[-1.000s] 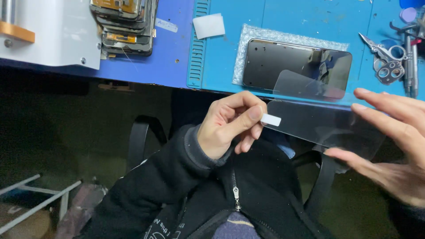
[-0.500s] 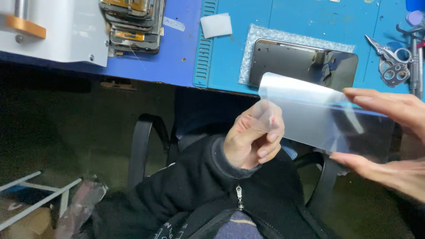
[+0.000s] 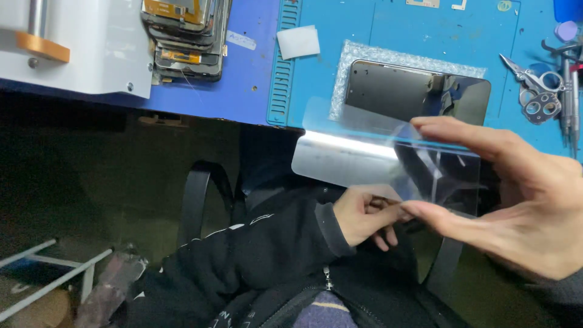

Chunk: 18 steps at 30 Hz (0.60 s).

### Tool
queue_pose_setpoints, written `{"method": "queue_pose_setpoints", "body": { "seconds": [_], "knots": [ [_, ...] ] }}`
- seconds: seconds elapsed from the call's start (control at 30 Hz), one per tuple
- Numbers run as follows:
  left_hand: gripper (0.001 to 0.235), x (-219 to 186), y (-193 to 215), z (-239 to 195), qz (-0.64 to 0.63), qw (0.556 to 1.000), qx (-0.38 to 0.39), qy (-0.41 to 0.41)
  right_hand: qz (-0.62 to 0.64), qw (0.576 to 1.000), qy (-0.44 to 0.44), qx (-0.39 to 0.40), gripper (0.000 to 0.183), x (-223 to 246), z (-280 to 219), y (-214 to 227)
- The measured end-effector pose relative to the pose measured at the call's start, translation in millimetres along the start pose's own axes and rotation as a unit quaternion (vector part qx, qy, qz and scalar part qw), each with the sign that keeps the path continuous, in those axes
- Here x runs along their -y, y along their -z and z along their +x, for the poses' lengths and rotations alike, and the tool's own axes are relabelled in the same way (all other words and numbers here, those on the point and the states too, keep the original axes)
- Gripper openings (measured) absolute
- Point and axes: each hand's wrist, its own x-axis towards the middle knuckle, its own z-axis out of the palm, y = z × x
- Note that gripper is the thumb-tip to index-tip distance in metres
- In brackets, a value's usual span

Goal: Applying a tempered glass screen protector to a mobile phone.

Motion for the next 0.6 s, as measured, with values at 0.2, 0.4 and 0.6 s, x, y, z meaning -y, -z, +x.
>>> {"method": "queue_pose_setpoints", "body": {
  "seconds": [0.2, 0.4, 0.6],
  "knots": [
    [0.015, 15.7, 55.8, 0.5, 0.191, 0.975, -0.038, -0.104, 0.223, 0.957, -0.175, -0.066, 0.066, -218.7, -50.0, 22.1],
    [0.025, -30.2, 167.0, -44.1, 0.571, 0.785, -0.22, -0.098, 0.174, 0.976, -0.117, -0.068, 0.077, -209.7, -25.6, 25.6],
    [0.031, -40.5, 241.9, -81.8, 0.785, 0.507, -0.356, 0.007, 0.008, 0.991, -0.135, 0.01, 0.104, -400.7, -81.5, 0.0]
  ]
}}
